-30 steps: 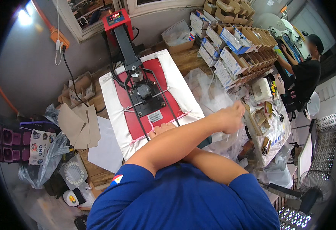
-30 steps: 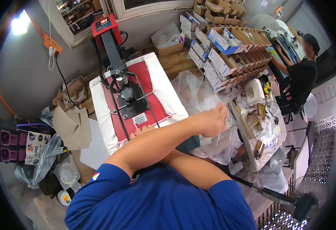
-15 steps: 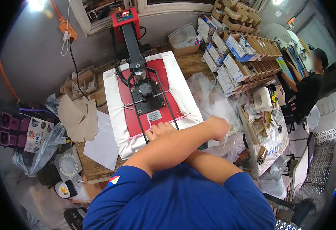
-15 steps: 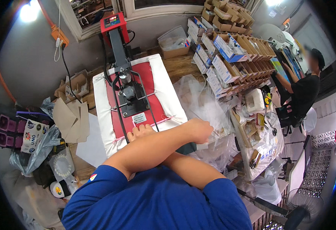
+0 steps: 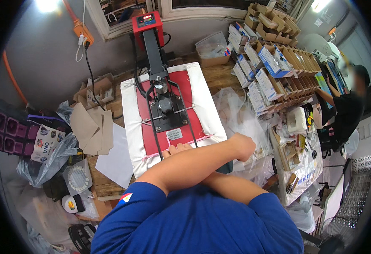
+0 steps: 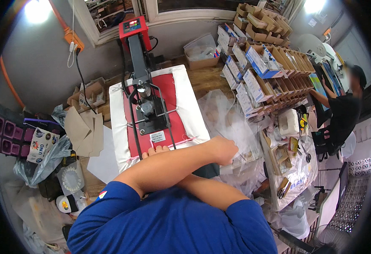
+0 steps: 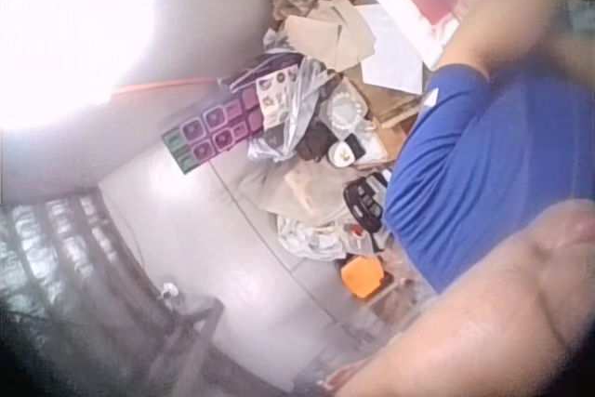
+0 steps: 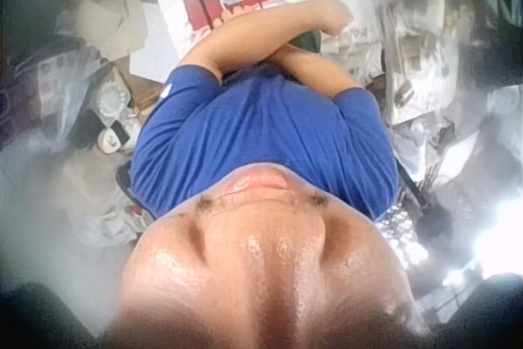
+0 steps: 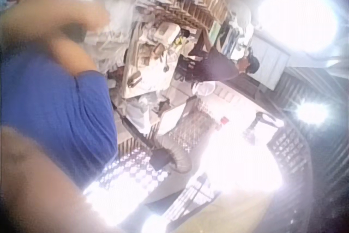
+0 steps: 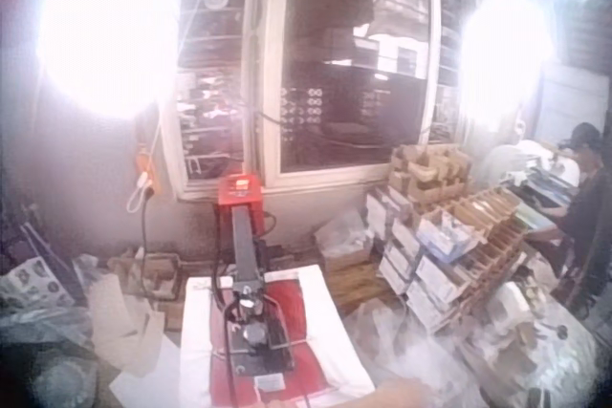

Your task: The person trims a design film using scissors and aligns it onto a grey t-shirt by hand on a heat press machine. They press the machine down, remove the t-shirt, and then position a green t-shirt and another design film to repeat the process.

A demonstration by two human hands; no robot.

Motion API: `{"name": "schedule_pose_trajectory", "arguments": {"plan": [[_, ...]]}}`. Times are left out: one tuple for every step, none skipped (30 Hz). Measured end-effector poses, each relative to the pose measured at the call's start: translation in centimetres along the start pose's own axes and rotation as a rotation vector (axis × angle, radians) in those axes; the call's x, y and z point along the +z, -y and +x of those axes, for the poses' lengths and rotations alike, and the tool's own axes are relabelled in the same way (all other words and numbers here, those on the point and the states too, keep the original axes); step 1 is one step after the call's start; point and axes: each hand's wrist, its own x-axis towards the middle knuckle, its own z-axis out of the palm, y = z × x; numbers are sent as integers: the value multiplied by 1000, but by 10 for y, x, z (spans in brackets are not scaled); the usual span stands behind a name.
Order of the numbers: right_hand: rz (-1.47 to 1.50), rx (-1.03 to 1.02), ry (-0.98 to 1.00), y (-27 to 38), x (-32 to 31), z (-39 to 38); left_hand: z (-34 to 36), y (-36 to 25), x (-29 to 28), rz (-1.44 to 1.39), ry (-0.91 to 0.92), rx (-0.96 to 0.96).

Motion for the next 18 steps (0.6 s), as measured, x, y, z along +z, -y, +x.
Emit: {"name": "schedule_pose_trajectory", "arguments": {"plan": [[-32, -23, -73, -2, 7, -4, 0, 0, -2, 17, -6, 10], [-64, -55, -146, -2, 10, -4, -1, -1, -4, 34, -18, 12], [-59, -38, -137, -1, 11, -4, -1, -1, -5, 50, -29, 15], [-55, -21, -128, 1, 12, -4, 2, -1, -4, 56, -31, 15], [-55, 4, -116, 2, 8, -3, 3, -5, -4, 62, -32, 26], [-52, 17, -56, 2, 4, -1, 5, -6, -5, 67, -32, 36], [-50, 32, 3, 3, -3, 0, 6, -5, -6, 58, -23, 48], [-41, 44, 61, 4, -6, 0, 3, -7, -10, 47, -10, 55], [-40, 36, 58, 3, -5, 0, 1, -7, -12, 35, 3, 63], [-40, 30, 55, 3, -4, -2, 1, -6, -11, 27, 7, 62], [-44, 23, 49, 2, -3, -3, 2, -6, -12, 24, 10, 63], [-48, 18, 44, 1, -2, -3, 3, -6, -12, 21, 12, 65], [-53, 14, 40, 1, -2, -4, 5, -6, -8, 14, -32, 71], [-52, 3, 29, 1, -1, -3, 6, -5, -4, 7, -75, 67], [-45, 9, 40, 1, 0, -2, 8, -3, -1, 1, -117, 64], [-38, 15, 51, 3, -1, -1, 10, -1, 1, 10, -65, 54], [-35, 26, 65, 3, -2, -1, 11, -1, -1, 17, -15, 52], [-46, 16, 53, 2, 0, -1, 12, -1, -3, 25, 36, 48]]}}
